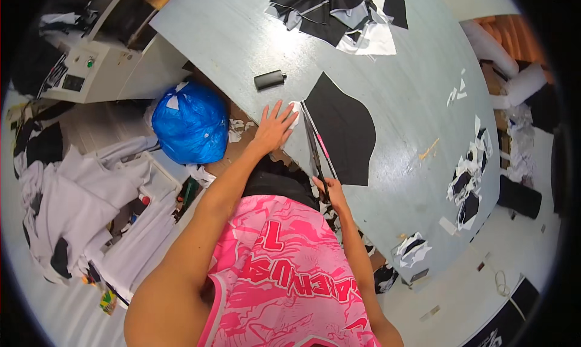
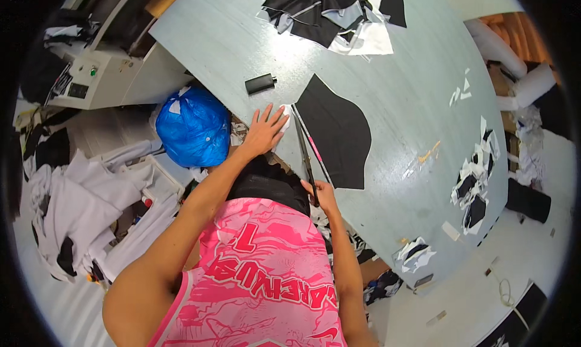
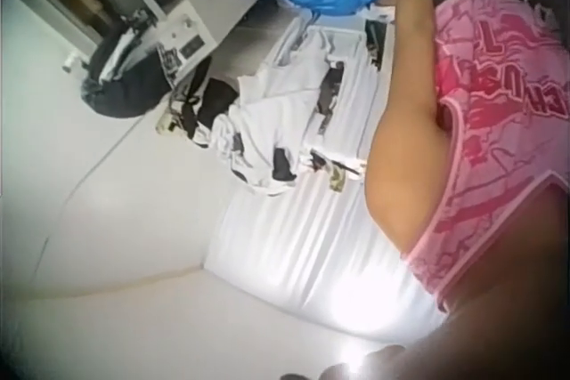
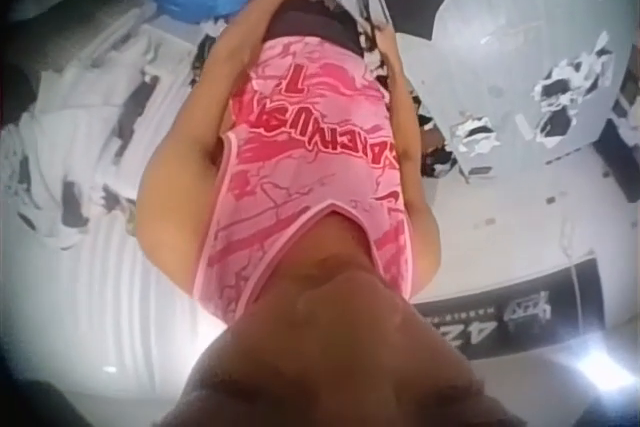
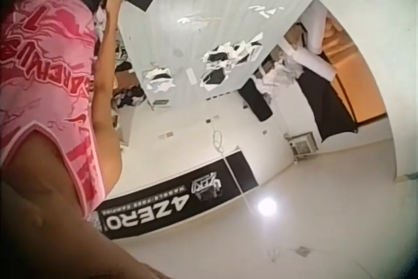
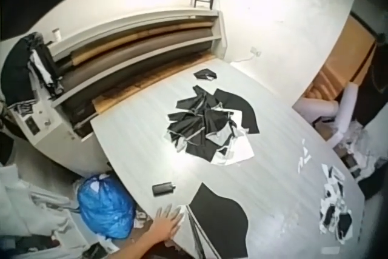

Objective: Cutting black fabric according to paper templates using large scissors.

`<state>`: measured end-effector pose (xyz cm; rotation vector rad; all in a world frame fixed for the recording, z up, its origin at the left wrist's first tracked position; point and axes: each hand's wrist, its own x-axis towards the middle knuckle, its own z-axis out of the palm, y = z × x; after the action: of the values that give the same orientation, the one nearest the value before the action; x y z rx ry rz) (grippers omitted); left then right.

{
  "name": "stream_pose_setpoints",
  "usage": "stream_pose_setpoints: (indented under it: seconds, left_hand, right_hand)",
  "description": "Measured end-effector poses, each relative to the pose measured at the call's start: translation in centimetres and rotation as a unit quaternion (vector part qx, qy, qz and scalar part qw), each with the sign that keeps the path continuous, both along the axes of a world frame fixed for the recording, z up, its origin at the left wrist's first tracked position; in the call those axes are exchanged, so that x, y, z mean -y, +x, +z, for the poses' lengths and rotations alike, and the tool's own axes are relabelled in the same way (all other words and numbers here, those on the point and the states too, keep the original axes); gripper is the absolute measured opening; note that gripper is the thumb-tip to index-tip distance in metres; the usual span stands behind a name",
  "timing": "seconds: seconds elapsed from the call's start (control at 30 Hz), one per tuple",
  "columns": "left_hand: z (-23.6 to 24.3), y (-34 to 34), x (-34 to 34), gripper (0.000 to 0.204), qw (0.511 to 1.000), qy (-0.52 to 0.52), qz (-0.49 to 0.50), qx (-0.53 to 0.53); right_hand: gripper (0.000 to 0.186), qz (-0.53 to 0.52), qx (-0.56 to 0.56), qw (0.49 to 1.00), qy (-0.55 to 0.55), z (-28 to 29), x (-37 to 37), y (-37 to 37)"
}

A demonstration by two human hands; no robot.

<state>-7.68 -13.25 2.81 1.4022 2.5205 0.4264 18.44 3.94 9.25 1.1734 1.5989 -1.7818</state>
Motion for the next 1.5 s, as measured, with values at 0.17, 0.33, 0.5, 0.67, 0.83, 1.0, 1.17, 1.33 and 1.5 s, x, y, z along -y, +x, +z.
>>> stream_pose_setpoints:
  seconds: [0.17, 0.33, 0.5, 0.67, 0.83, 1.0, 1.17, 1.33, 1.5]
  left_hand:
    - [-0.1, -0.8, 0.7, 0.06, 1.0, 0.006, -0.015, 0.004]
    - [0.2, -0.8, 0.4, 0.058, 1.0, 0.002, -0.016, 0.024]
    - [0.0, -0.8, 0.7, 0.058, 0.999, -0.001, -0.017, 0.03]
    - [0.1, -0.3, 0.5, 0.059, 1.0, -0.001, -0.016, 0.024]
    - [-0.6, -0.2, 1.9, 0.063, 0.999, 0.002, 0.049, -0.014]
    - [2.3, 0.8, 3.4, 0.059, 0.989, -0.081, 0.118, -0.034]
    - [1.4, 2.1, 1.4, 0.051, 0.995, 0.06, 0.036, 0.075]
    - [2.2, 7.4, -12.1, 0.059, 0.986, 0.146, -0.071, 0.04]
    - [-3.3, 2.2, -20.9, 0.018, 0.954, 0.05, -0.023, 0.294]
  right_hand:
    - [0.051, 0.022, 0.015, 0.999, 0.048, -2.0, 0.0, -1.6]
    - [0.049, 0.071, -0.008, 0.988, 0.139, -4.8, -1.1, -1.0]
    - [0.055, 0.091, 0.01, 0.982, 0.164, -4.0, -2.1, -3.1]
    - [0.069, 0.155, -0.017, 0.944, 0.29, -2.0, -2.6, -3.8]
    - [0.067, 0.156, 0.008, 0.905, 0.396, 1.0, -0.9, -1.5]
    - [0.051, 0.075, 0.023, 0.941, 0.33, 1.3, 0.8, 7.3]
    - [0.042, -0.043, 0.006, 0.934, 0.355, 2.8, 4.3, 15.3]
    - [0.058, -0.225, 0.062, 0.882, 0.409, 2.7, 7.4, 23.6]
    - [0.055, -0.343, 0.12, 0.862, 0.352, 5.3, 9.3, 26.8]
